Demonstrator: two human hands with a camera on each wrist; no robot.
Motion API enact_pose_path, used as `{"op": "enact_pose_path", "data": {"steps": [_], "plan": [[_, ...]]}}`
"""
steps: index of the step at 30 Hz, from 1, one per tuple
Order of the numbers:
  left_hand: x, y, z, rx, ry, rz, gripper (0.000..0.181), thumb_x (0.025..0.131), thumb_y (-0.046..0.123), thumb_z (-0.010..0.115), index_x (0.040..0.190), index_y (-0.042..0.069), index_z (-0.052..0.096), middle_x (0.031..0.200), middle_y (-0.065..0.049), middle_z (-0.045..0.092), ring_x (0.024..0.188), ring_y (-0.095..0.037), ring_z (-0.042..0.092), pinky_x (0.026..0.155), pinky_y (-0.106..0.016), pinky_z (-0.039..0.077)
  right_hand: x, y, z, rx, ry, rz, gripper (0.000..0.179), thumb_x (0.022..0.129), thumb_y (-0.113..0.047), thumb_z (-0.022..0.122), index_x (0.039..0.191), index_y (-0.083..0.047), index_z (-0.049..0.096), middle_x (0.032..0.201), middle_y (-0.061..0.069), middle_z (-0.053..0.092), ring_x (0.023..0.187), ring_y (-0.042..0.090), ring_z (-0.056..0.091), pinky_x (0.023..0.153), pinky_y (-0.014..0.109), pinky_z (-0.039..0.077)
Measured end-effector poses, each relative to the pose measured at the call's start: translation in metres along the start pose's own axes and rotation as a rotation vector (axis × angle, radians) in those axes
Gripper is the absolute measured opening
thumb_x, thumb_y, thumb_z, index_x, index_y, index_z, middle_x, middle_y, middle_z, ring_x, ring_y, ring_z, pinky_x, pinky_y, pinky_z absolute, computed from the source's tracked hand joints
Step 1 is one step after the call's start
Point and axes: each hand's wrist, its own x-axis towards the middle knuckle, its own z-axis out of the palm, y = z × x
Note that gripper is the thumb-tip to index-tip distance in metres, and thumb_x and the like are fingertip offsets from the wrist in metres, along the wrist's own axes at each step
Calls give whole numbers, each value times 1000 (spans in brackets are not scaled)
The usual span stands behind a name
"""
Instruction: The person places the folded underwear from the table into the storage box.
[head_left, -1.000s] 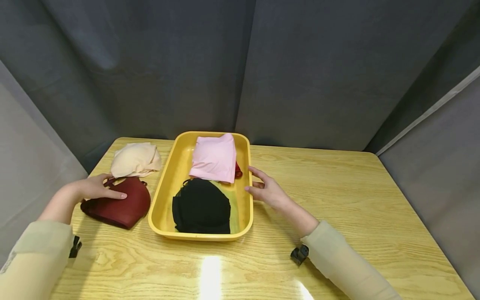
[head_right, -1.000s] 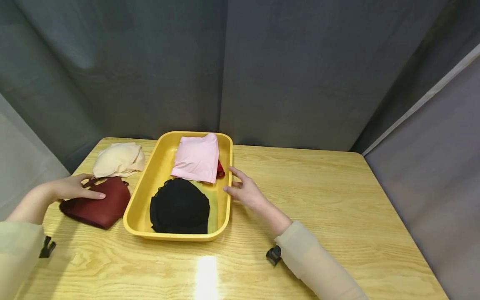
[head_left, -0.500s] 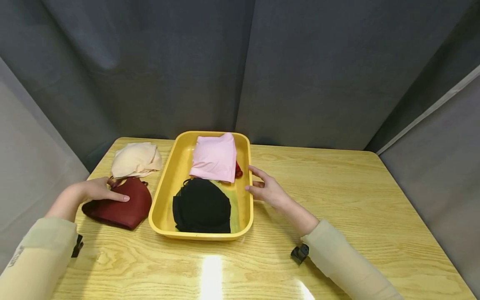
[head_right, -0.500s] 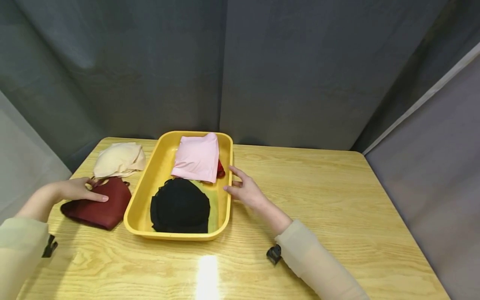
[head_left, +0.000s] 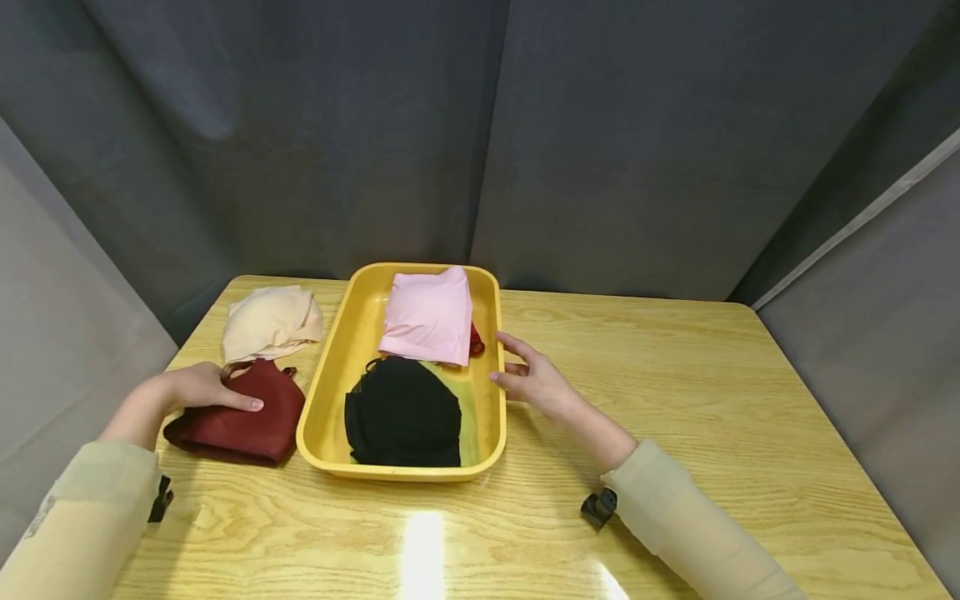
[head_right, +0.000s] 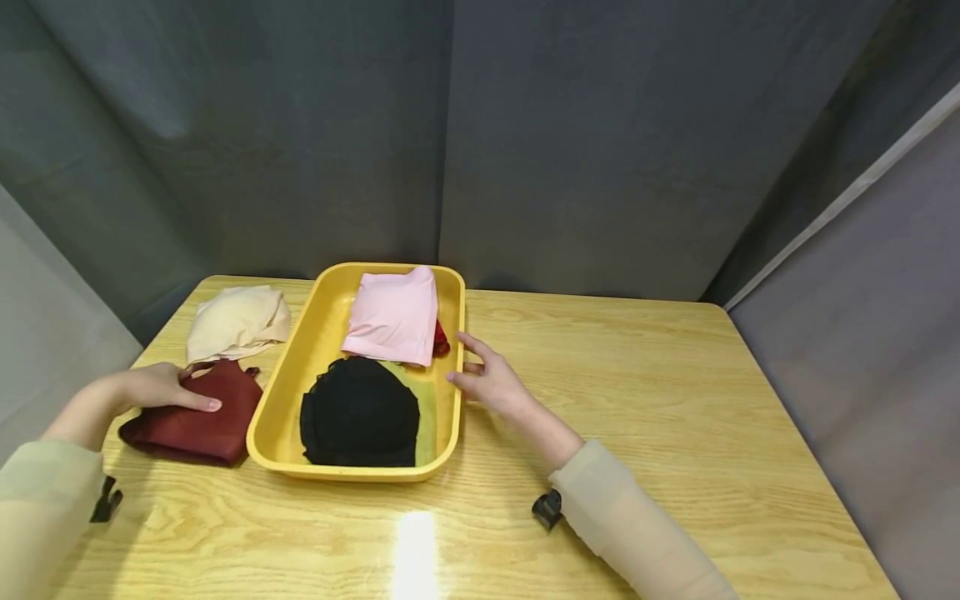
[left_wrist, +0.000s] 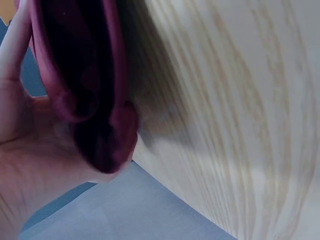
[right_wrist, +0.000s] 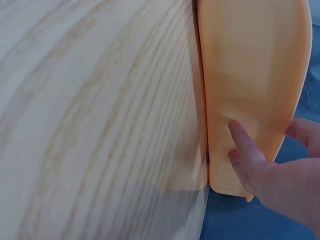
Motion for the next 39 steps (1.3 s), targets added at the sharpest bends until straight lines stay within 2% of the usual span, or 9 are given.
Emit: {"op": "enact_pose_path", "data": {"steps": [6, 13, 18, 20, 22, 25, 29, 33, 39], "plan": [[-3, -1, -1, -28, 25, 38, 73, 83, 48, 67, 123, -11, 48, 96, -8, 63, 84, -17, 58, 72, -31, 47, 0, 1, -1, -5, 9, 5, 69, 91, -1, 58, 150, -12, 24, 154, 13, 20, 125, 41, 44, 90, 48, 47], [-7, -5, 0, -62, 127, 102, 87, 85, 44, 66, 135, -17, 29, 113, -21, 56, 94, -23, 56, 75, -32, 46, 1, 1, -1, -12, 12, 9, 70, 91, -3, 59, 150, -14, 25, 154, 12, 22, 125, 40, 46, 88, 47, 49], [-10, -9, 1, -188, 134, 131, 92, 86, 37, 67, 144, -7, 12, 119, -28, 53, 94, -23, 60, 74, -32, 48, 1, 1, -1, -17, 21, 14, 69, 90, -3, 59, 150, -15, 26, 154, 11, 23, 124, 39, 47, 87, 46, 50], [-12, -10, 0, -223, 142, 169, 91, 86, 32, 68, 146, -2, 9, 123, -29, 50, 96, -24, 59, 74, -33, 48, 2, 2, -1, -27, 20, 14, 69, 91, -3, 59, 150, -15, 25, 154, 11, 23, 124, 39, 47, 86, 45, 51], [-14, -12, 0, -238, 157, 211, 89, 86, 29, 69, 148, 3, 11, 128, -28, 45, 97, -23, 57, 75, -32, 48, 2, 2, -1, -36, 21, 15, 70, 91, -3, 59, 150, -14, 25, 154, 11, 23, 124, 38, 47, 85, 44, 51], [-17, -14, -2, -260, 177, 282, 78, 86, 23, 70, 145, 7, 22, 131, -22, 42, 97, -19, 56, 74, -30, 49, 2, 2, -1, -48, 21, 16, 70, 91, -4, 60, 150, -15, 25, 154, 10, 23, 125, 37, 47, 84, 43, 52], [-19, -16, -5, -294, 167, 330, 57, 87, 19, 68, 135, 7, 39, 125, -15, 45, 94, -13, 56, 74, -28, 49, 2, 2, -1, -49, 20, 18, 70, 91, -5, 60, 150, -16, 25, 154, 10, 23, 125, 37, 47, 85, 44, 52], [-21, -15, -9, -315, 168, 340, 44, 87, 17, 67, 126, 6, 50, 117, -7, 49, 90, -12, 57, 75, -26, 49, 2, 2, -1, -49, 25, 21, 70, 90, -5, 60, 150, -16, 26, 154, 10, 23, 125, 37, 47, 85, 43, 52], [-27, -10, -18, -276, 210, 335, 41, 86, 17, 69, 123, 5, 54, 115, 0, 49, 86, -12, 57, 74, -24, 47, 2, 2, -1, -55, 32, 30, 69, 91, -5, 60, 150, -17, 26, 154, 9, 23, 125, 36, 48, 84, 42, 52]]}}
